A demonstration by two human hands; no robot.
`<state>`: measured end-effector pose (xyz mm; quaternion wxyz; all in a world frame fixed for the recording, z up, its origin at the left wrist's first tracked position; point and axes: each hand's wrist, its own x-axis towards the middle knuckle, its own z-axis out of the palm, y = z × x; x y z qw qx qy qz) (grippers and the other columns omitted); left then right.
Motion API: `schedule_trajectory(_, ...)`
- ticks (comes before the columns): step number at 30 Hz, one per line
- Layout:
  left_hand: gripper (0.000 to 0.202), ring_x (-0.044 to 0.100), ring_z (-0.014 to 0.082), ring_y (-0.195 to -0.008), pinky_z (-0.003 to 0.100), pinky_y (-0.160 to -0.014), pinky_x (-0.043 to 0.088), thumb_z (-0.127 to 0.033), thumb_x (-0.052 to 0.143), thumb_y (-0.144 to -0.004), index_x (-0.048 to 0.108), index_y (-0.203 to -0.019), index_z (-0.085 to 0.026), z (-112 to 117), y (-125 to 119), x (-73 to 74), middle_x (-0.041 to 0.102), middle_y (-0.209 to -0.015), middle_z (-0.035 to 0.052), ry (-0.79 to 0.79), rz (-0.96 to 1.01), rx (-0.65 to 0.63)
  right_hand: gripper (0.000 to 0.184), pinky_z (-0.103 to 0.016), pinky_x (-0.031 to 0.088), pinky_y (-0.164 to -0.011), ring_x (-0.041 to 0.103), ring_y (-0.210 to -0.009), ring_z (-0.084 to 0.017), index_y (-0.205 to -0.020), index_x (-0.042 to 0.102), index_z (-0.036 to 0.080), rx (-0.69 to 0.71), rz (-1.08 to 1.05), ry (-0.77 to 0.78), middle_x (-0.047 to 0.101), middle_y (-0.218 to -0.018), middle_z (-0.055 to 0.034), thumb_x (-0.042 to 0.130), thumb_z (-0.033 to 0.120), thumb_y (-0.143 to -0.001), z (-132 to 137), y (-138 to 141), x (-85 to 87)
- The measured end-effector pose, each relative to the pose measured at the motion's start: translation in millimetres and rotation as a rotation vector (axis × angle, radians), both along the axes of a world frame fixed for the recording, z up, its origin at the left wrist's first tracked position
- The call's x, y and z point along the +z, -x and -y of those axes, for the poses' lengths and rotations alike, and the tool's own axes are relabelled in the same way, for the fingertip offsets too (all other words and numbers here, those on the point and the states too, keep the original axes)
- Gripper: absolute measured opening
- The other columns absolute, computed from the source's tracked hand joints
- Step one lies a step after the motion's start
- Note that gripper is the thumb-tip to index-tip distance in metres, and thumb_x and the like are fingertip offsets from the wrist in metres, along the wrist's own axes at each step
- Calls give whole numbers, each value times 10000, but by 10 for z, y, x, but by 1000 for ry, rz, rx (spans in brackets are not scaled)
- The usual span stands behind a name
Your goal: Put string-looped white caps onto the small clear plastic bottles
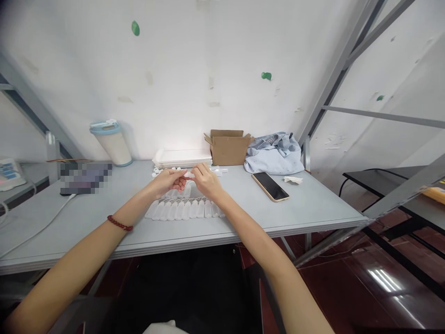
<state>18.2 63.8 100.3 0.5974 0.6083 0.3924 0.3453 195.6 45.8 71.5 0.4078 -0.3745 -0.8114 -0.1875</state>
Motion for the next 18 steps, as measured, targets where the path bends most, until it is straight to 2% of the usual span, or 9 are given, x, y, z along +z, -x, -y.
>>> schedule_trajectory(3, 458, 565, 128, -527, 291, -557, 481, -560, 757, -651, 621, -595, -126, -4, 15, -2, 595, -586, 37, -55, 6, -16, 58, -339, 466, -741, 517, -879, -218, -868, 573, 177, 10, 1, -10, 560, -900, -98, 534, 198, -907, 5, -4, 1)
schedule_trajectory(9, 428, 631, 163, -707, 322, -720, 519, -447, 843, -576, 711, -829, -128, 2, 24, 5, 683, -738, 56, -155, 77, -7, 48, -350, 466, -765, 508, -882, -221, -882, 573, 177, 12, -22, -11, 566, -904, -98, 532, 191, -904, -3, -26, 6)
schedule_trajectory(12, 416, 626, 162, -677, 329, -697, 523, -501, 800, -621, 699, -754, -120, 13, 9, 14, 681, -746, 72, -109, 81, 9, 60, -347, 461, -766, 514, -881, -220, -884, 571, 178, 3, -23, -14, 563, -905, -99, 525, 205, -913, 5, -17, 16)
schedule_trajectory(15, 465, 599, 147, -581, 317, -628, 514, -566, 750, -656, 662, -645, -110, 13, 2, 21, 638, -642, 65, -50, 27, -6, 85, -341, 461, -751, 525, -876, -217, -887, 569, 179, 13, -23, -32, 564, -897, -97, 503, 216, -926, 11, 0, 22)
schedule_trajectory(18, 454, 590, 130, -570, 293, -612, 507, -550, 768, -643, 657, -643, -109, 4, 10, 22, 628, -638, 48, -67, 14, -21, 96, -344, 468, -753, 537, -872, -218, -893, 572, 180, 29, -34, -48, 575, -887, -96, 505, 238, -928, 1, 6, 8)
